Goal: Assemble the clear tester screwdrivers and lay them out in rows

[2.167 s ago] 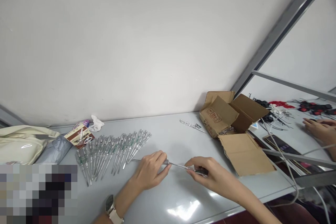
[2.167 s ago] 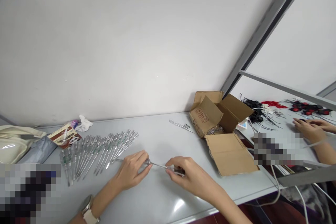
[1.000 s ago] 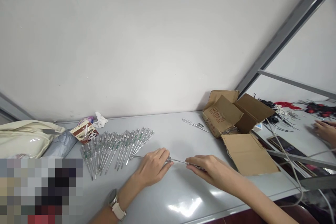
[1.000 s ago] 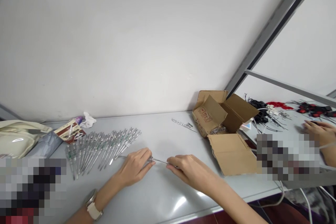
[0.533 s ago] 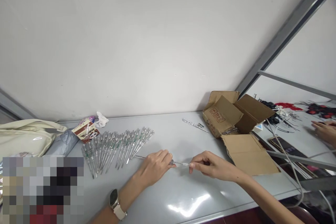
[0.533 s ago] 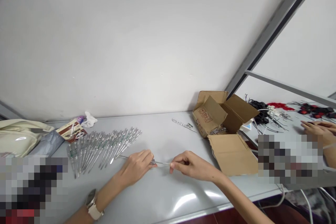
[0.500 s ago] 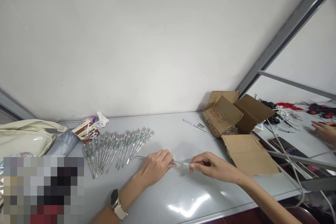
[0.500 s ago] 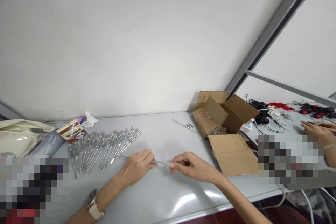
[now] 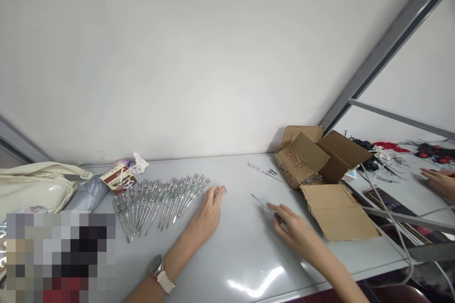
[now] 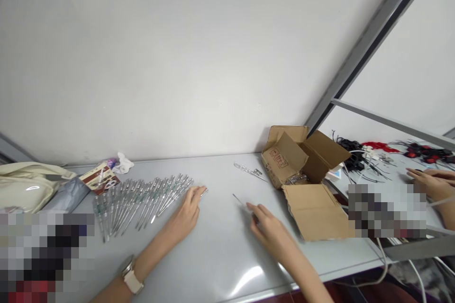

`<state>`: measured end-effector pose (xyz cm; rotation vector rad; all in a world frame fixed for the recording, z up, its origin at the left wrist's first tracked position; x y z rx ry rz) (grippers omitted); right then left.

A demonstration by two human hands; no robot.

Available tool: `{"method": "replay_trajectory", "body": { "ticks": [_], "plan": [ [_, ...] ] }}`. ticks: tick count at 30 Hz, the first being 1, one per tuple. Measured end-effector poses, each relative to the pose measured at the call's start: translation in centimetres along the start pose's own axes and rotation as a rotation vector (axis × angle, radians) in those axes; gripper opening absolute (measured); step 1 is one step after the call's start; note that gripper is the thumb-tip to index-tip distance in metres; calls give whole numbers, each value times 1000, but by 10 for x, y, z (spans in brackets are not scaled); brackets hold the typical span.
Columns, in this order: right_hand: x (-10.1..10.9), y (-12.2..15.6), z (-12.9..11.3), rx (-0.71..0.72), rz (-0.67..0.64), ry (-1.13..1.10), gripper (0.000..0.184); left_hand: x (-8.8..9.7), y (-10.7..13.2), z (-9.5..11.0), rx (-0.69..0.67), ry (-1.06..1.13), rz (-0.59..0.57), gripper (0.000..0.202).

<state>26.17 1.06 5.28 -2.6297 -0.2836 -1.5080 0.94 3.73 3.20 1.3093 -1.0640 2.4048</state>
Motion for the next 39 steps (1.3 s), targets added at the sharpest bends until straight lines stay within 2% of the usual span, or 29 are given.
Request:
{"method": "replay_trajectory", "body": {
  "ticks": [4,9,14,19,21,24,29,39],
  "plan": [
    [-40,-17,-22,107,82,-10,41,-5,7,-20,93,-39,79,59],
    [-58,-34,-31,198,219,-3,37,-10,11,-30,148,-87,86,49],
    [-46,-56,-26,264,278,-18,29,-19,12,-31,152,-96,46,43],
    [-13,-108,8,148,519,37,28,-23,13,-31,160,-99,19,45],
    [-10,-129,21,114,571,71,28,-22,13,-31,147,-118,11,46],
    [-17,-149,31,95,601,115,27,-20,12,-31,124,-178,12,47],
    [-32,-151,31,118,602,169,22,-14,8,-27,89,-263,9,47],
    [-35,-144,30,197,570,218,13,3,4,-6,46,-253,56,43]
  ]
}}
Point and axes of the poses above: each hand's wrist, its own y-axis away from the middle knuckle, its own x-axis out of the back of the hand, z = x × y, the point moved 5 cm from there along -y, towards the middle knuckle, and after that the axes turned 5 degrees about -x, right-handed, at the moved point
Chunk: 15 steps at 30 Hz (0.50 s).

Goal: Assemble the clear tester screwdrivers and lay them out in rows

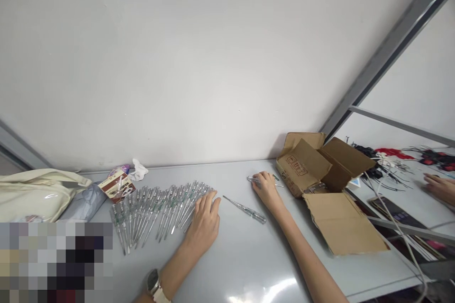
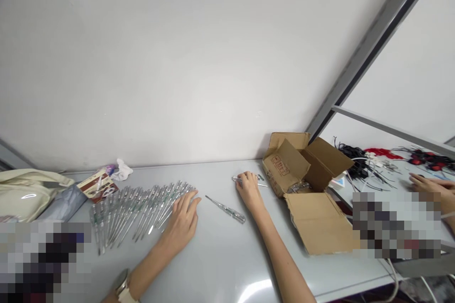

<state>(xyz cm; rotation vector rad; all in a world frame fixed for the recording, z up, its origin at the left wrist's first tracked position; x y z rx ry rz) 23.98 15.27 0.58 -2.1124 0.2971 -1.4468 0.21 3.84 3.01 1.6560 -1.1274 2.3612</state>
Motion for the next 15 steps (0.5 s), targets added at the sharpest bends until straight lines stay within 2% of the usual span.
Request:
{"method": "replay_trajectory", "body": {
  "ticks": [5,9,11,13,15],
  "plan": [
    [13,-1,-16,65,-12,-24,13,9,-1,4,-5,48,36,37],
    [45,-7,-48,110,9,-129,14,16,-2,6,49,167,101,33],
    [64,-11,-66,45,25,-380,15,19,-2,6,88,310,110,34],
    [72,-12,-78,-114,-8,-747,22,22,-3,7,130,511,83,37],
    [65,-7,-93,-244,-169,-1088,34,25,-4,9,171,726,33,41]
  ]
}}
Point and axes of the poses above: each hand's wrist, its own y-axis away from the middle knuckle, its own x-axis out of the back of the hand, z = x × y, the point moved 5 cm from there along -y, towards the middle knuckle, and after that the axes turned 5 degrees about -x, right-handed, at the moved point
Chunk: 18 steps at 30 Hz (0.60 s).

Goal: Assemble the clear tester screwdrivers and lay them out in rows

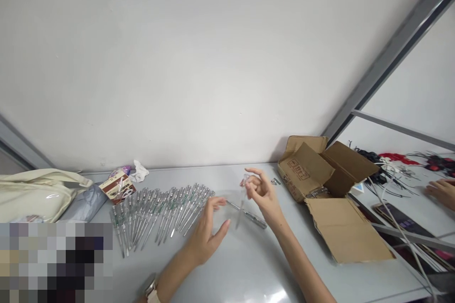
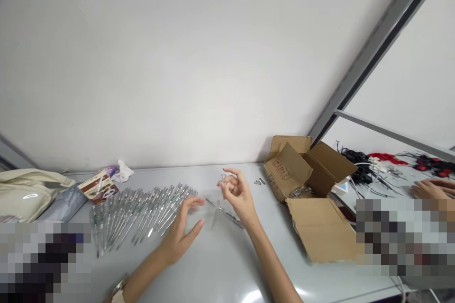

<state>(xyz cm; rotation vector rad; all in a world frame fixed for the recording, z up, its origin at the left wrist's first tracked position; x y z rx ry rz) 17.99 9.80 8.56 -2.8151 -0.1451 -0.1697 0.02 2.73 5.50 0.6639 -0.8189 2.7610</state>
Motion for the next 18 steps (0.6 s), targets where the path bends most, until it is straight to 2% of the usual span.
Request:
{"method": "replay_trajectory", "body": {
  "ticks": [2,4,7,9,11,13,16,18],
  "plan": [
    [-23,8,9,-160,-195,-198,41,-1,-1,3,78,202,-48,41],
    [-41,16,20,-267,-340,-271,40,-5,-2,2,176,371,-78,38],
    [-51,22,32,-307,-413,-296,39,-15,-1,-8,303,490,-64,38],
    [-47,19,36,-270,-392,-247,36,-22,1,-16,351,501,-39,41],
    [-37,15,39,-190,-305,-80,33,-26,4,-23,391,479,-25,42],
    [-28,15,41,-80,-241,191,29,-28,8,-28,455,462,-2,42],
    [-26,21,49,54,-242,562,20,-28,11,-30,542,512,9,42],
    [-24,26,56,90,-212,689,14,-27,9,-26,544,538,-19,40]
  ]
}}
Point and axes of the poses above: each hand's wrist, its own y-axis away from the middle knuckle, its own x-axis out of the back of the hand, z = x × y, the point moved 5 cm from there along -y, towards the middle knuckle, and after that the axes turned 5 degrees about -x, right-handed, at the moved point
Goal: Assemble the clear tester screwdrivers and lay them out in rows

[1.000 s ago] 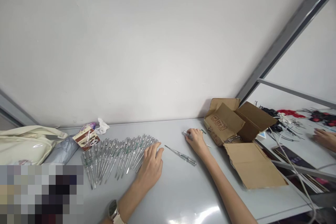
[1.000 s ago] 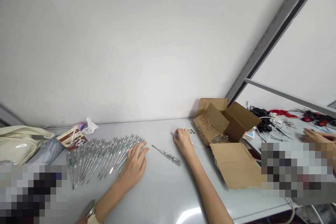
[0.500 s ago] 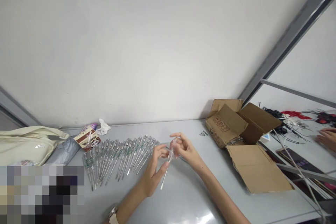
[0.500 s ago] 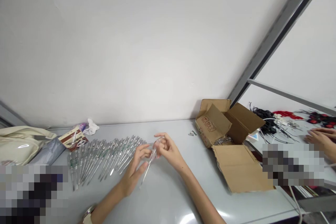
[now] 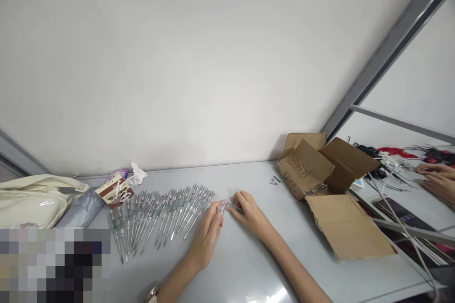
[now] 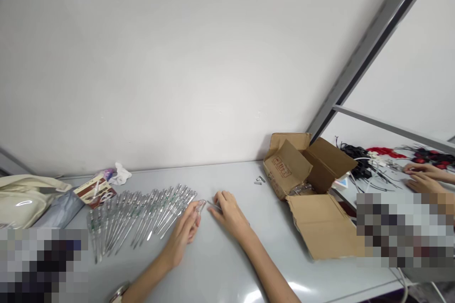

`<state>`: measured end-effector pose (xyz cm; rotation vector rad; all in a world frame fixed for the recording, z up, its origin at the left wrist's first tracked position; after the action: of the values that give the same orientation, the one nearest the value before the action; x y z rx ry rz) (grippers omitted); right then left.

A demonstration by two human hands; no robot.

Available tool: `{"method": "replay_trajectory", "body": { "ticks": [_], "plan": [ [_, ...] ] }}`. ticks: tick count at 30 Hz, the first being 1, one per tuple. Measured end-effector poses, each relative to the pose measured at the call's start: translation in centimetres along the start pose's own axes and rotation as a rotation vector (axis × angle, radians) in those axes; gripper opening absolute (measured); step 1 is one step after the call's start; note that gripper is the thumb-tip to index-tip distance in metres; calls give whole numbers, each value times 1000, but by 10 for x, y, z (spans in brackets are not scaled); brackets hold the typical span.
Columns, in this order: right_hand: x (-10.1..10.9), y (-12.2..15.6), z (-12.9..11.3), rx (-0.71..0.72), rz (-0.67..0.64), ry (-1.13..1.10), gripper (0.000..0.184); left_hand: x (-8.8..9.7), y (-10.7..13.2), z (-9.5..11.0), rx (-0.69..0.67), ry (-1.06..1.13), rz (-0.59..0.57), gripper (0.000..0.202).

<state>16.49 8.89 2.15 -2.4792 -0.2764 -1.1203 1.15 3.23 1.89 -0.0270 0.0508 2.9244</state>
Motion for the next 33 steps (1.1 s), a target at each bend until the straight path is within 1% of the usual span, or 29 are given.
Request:
{"method": "replay_trajectory", "body": {
  "ticks": [2,4,6,8,11,13,16,18,20,23,27,33],
  "plan": [
    [0,5,9,-16,68,85,12,-1,2,6,-20,-36,-26,39],
    [5,8,21,-46,155,171,13,-2,3,10,-43,-82,-21,38],
    [13,12,36,-92,238,246,15,-1,5,14,-77,-145,-8,40],
    [23,16,51,-137,295,289,18,-1,7,16,-128,-256,-2,41],
    [43,18,74,-202,338,301,20,-1,8,18,-237,-521,-16,36],
    [60,16,90,-265,373,301,19,-4,9,20,-364,-749,-22,32],
    [86,7,111,-350,436,327,13,-11,12,21,-575,-1085,22,29],
    [97,-2,121,-380,447,362,16,-15,13,20,-648,-1199,49,28],
    [100,-10,128,-403,428,395,19,-18,14,20,-675,-1224,39,26],
    [99,-17,133,-452,398,446,20,-20,15,21,-671,-1210,6,25],
    [96,-20,133,-510,377,500,15,-19,14,21,-641,-1168,-21,23],
    [96,-27,130,-557,350,530,9,-20,14,19,-620,-1171,-46,22]
  ]
}}
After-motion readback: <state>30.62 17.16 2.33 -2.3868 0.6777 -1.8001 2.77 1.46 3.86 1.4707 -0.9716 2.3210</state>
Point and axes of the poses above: each hand's wrist, its own y-axis away from the middle knuckle, its own x-axis out of the back of the hand, z = x × y, the point moved 5 cm from there along -y, towards the middle knuckle, and after that the axes turned 5 degrees about -x, right-handed, at the moved point
